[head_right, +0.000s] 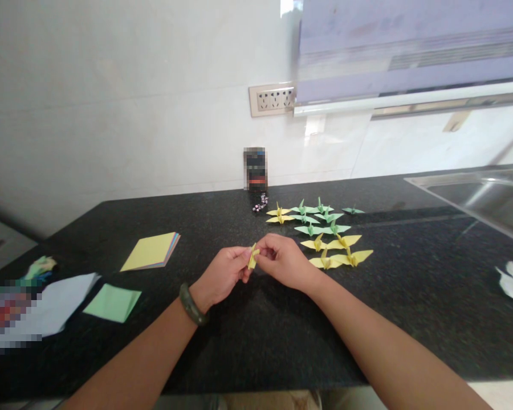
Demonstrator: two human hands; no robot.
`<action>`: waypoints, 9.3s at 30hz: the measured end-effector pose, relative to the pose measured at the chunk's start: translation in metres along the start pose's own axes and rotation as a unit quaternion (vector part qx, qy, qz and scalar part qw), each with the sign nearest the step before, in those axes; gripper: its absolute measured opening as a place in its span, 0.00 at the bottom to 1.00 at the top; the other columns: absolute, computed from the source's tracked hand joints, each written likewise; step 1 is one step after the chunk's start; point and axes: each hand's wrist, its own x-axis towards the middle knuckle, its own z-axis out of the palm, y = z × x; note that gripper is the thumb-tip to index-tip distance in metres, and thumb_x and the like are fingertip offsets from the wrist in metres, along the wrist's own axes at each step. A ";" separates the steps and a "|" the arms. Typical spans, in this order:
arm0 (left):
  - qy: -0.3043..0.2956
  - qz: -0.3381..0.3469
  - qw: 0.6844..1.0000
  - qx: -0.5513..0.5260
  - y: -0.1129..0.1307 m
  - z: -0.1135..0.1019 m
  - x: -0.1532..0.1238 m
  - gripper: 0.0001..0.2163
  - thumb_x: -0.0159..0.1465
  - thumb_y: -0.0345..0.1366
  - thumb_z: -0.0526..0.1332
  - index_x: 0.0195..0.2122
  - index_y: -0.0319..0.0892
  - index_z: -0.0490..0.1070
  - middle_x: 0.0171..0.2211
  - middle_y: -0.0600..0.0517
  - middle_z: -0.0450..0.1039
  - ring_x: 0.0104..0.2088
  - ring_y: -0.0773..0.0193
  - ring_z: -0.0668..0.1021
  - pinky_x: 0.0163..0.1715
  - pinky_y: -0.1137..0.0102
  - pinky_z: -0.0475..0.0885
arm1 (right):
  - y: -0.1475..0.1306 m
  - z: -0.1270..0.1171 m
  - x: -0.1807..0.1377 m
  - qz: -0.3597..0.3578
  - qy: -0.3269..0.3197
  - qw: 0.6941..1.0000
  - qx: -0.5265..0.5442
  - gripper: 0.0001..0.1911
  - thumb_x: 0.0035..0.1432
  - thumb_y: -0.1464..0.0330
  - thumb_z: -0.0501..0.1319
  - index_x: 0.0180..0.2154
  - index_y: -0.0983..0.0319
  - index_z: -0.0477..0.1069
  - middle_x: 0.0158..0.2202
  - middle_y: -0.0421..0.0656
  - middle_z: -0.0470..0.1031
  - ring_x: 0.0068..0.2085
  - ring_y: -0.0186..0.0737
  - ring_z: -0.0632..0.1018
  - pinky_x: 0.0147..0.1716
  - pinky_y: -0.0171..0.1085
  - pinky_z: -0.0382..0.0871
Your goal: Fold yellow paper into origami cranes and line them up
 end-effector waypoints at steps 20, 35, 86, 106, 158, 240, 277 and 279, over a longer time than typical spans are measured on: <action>-0.046 -0.043 0.991 -0.119 -0.001 -0.005 -0.001 0.14 0.53 0.44 0.61 0.23 0.37 0.65 0.15 0.58 0.61 0.14 0.76 0.62 0.15 0.78 0.58 | 0.005 -0.007 0.003 -0.029 -0.017 0.996 0.079 0.05 0.55 0.68 0.57 0.29 0.62 0.70 0.29 0.40 0.67 0.27 0.31 0.69 0.25 0.31 0.65; -0.021 -0.037 0.996 -0.083 0.001 -0.006 -0.001 0.13 0.51 0.42 0.63 0.23 0.37 0.65 0.15 0.58 0.62 0.13 0.77 0.62 0.14 0.78 0.56 | 0.003 0.002 0.002 0.065 -0.014 0.985 0.158 0.05 0.54 0.67 0.57 0.30 0.63 0.66 0.23 0.36 0.66 0.20 0.28 0.68 0.21 0.30 0.63; 0.057 0.006 0.998 0.029 0.004 0.006 -0.003 0.11 0.56 0.38 0.58 0.22 0.36 0.69 0.19 0.53 0.68 0.18 0.72 0.68 0.20 0.76 0.63 | -0.004 0.005 0.006 0.178 0.102 0.909 0.363 0.14 0.40 0.64 0.68 0.18 0.64 0.66 0.12 0.33 0.63 0.13 0.24 0.62 0.12 0.27 0.55; 0.129 0.109 0.980 0.104 -0.003 0.000 -0.002 0.12 0.58 0.42 0.56 0.22 0.39 0.66 0.18 0.56 0.64 0.21 0.71 0.67 0.23 0.75 0.63 | -0.005 0.005 0.002 0.150 0.038 0.960 0.232 0.14 0.48 0.60 0.62 0.21 0.63 0.66 0.16 0.34 0.63 0.16 0.27 0.64 0.17 0.30 0.59; 0.152 0.012 0.978 -0.146 0.000 0.008 0.001 0.09 0.45 0.31 0.67 0.27 0.35 0.73 0.21 0.52 0.74 0.20 0.72 0.73 0.25 0.75 0.69 | 0.005 0.006 0.002 0.009 0.096 0.992 0.082 0.05 0.50 0.68 0.62 0.26 0.62 0.68 0.25 0.39 0.66 0.25 0.32 0.68 0.24 0.34 0.63; 0.121 0.095 0.983 0.102 -0.012 0.002 0.002 0.09 0.55 0.37 0.59 0.32 0.41 0.76 0.24 0.51 0.75 0.25 0.64 0.74 0.27 0.73 0.66 | 0.009 0.015 -0.001 0.043 0.143 0.989 0.005 0.05 0.49 0.67 0.61 0.28 0.62 0.67 0.23 0.40 0.68 0.24 0.33 0.69 0.22 0.33 0.64; 0.079 -0.012 0.993 -0.084 0.002 -0.001 0.000 0.11 0.51 0.40 0.64 0.25 0.35 0.71 0.18 0.52 0.71 0.20 0.71 0.72 0.24 0.74 0.68 | 0.002 0.007 0.000 0.053 0.068 0.992 0.090 0.05 0.53 0.67 0.57 0.30 0.62 0.65 0.23 0.38 0.67 0.24 0.32 0.70 0.24 0.33 0.65; 0.085 -0.005 0.994 -0.066 0.004 0.001 -0.001 0.10 0.52 0.39 0.63 0.25 0.34 0.71 0.18 0.52 0.71 0.20 0.71 0.72 0.24 0.75 0.68 | 0.002 0.010 0.001 0.095 0.047 0.985 0.136 0.09 0.52 0.63 0.58 0.30 0.62 0.64 0.22 0.36 0.65 0.21 0.30 0.69 0.21 0.32 0.64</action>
